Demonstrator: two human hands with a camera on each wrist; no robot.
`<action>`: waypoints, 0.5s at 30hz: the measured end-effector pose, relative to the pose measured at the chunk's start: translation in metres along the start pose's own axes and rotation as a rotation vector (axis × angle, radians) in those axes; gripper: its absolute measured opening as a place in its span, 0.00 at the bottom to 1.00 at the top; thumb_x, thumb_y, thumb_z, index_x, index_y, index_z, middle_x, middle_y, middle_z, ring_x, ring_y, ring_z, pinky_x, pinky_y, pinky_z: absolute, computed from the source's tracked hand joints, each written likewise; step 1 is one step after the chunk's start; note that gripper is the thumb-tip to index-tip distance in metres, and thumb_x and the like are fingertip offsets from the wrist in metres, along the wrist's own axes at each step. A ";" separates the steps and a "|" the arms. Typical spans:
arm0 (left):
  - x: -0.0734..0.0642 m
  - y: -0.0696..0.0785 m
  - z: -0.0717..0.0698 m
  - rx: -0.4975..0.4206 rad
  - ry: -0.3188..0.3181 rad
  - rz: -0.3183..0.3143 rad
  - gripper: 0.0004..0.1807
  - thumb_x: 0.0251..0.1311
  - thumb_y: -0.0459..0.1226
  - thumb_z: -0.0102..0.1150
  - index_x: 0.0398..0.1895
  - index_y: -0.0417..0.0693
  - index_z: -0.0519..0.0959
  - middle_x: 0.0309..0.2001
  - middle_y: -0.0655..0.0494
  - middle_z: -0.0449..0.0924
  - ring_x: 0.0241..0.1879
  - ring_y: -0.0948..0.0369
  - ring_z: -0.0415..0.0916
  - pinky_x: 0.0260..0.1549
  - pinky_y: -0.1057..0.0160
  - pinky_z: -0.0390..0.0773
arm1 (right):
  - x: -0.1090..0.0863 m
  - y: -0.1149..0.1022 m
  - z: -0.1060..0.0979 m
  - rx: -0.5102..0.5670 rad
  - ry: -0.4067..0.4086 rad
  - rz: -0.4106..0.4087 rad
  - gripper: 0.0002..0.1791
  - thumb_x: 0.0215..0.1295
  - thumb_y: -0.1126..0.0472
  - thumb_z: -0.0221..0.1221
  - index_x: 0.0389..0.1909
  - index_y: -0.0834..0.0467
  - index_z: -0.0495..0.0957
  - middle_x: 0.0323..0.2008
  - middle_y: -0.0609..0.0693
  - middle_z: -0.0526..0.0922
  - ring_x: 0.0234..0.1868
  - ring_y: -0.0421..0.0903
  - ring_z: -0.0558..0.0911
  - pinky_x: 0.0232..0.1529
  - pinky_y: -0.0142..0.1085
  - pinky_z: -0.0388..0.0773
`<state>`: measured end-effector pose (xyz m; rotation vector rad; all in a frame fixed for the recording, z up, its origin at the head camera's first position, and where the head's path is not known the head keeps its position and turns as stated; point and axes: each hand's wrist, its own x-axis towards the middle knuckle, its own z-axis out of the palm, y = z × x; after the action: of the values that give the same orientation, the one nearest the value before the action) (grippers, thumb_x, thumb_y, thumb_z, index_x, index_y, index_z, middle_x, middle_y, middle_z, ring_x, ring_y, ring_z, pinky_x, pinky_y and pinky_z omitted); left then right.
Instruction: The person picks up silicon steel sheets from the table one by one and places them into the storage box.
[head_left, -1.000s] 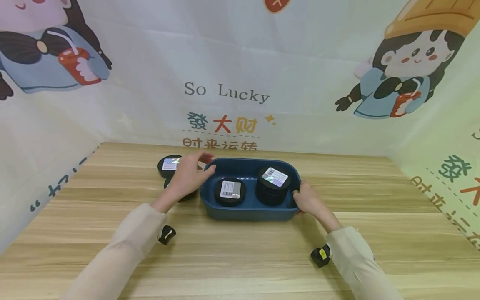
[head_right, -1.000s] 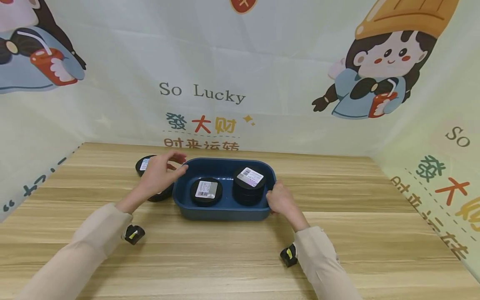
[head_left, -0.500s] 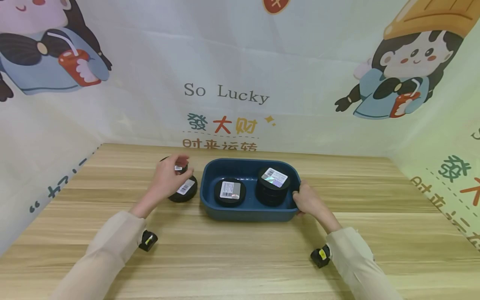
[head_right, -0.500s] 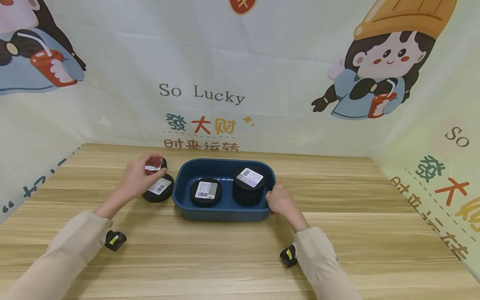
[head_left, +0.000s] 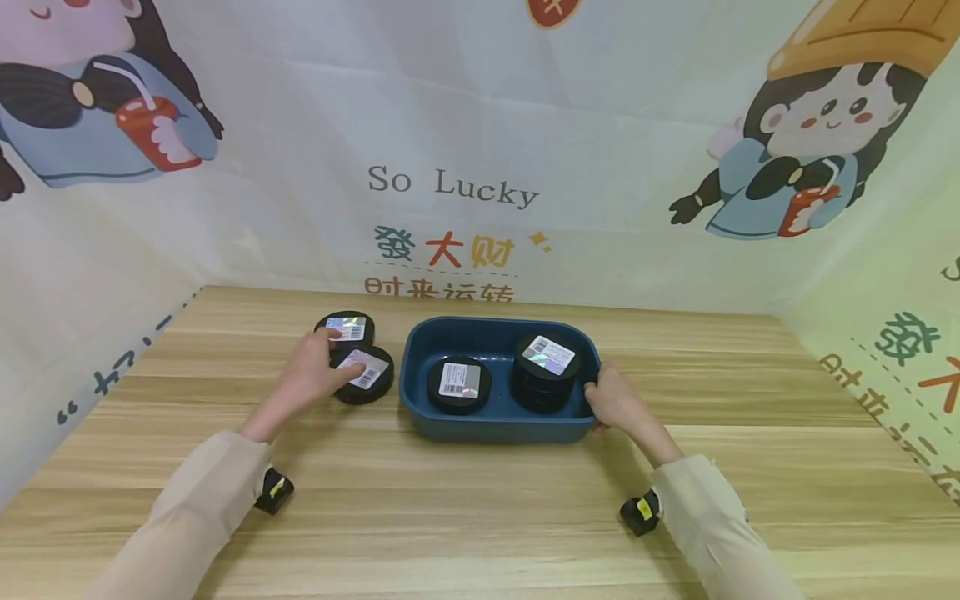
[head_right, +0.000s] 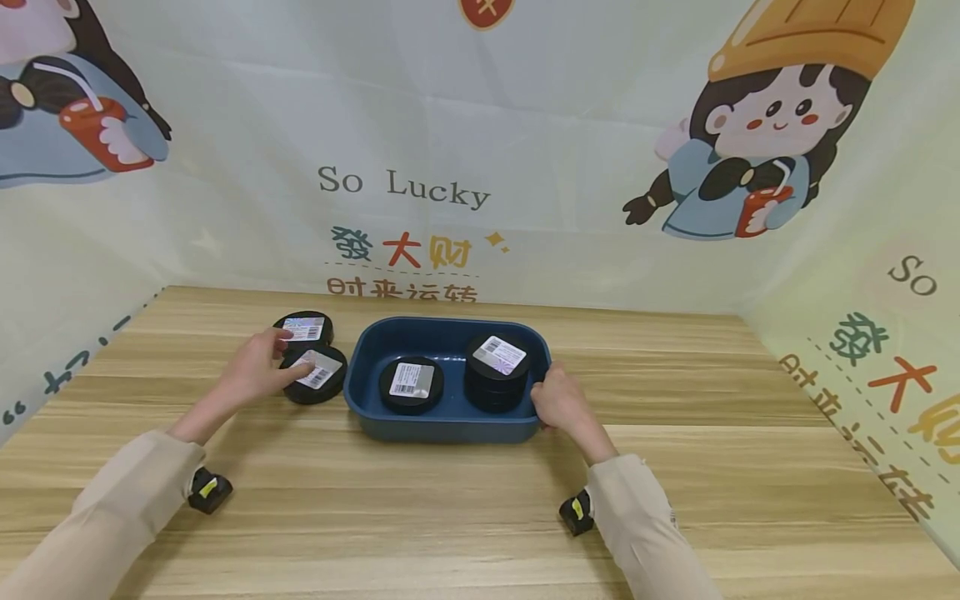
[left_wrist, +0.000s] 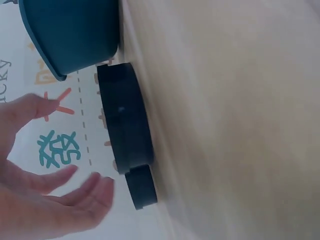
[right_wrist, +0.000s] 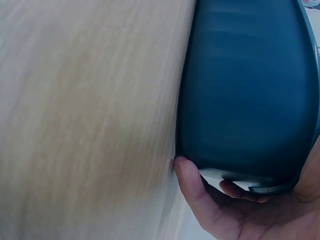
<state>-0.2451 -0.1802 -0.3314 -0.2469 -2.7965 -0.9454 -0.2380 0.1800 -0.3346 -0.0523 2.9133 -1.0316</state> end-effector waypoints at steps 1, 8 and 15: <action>0.000 -0.001 0.000 0.014 -0.019 -0.016 0.33 0.49 0.37 0.59 0.50 0.17 0.60 0.44 0.23 0.66 0.46 0.37 0.65 0.46 0.45 0.65 | 0.000 0.000 0.000 0.002 0.001 -0.001 0.11 0.59 0.70 0.41 0.39 0.76 0.60 0.28 0.73 0.72 0.12 0.51 0.78 0.13 0.34 0.74; -0.002 -0.002 0.000 0.104 -0.135 -0.106 0.43 0.41 0.45 0.66 0.47 0.15 0.60 0.42 0.22 0.66 0.43 0.37 0.66 0.43 0.45 0.68 | 0.000 0.001 0.000 0.001 0.001 -0.005 0.11 0.58 0.70 0.41 0.38 0.76 0.60 0.28 0.73 0.72 0.12 0.51 0.78 0.13 0.34 0.74; -0.003 -0.001 0.000 0.117 -0.216 -0.136 0.49 0.35 0.48 0.70 0.47 0.15 0.57 0.42 0.23 0.66 0.43 0.37 0.67 0.42 0.46 0.68 | 0.001 0.002 0.000 -0.003 0.006 -0.004 0.11 0.58 0.69 0.40 0.37 0.75 0.61 0.28 0.73 0.72 0.11 0.51 0.78 0.14 0.34 0.74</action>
<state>-0.2424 -0.1812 -0.3328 -0.1516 -3.0891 -0.8234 -0.2390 0.1813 -0.3361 -0.0546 2.9216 -1.0294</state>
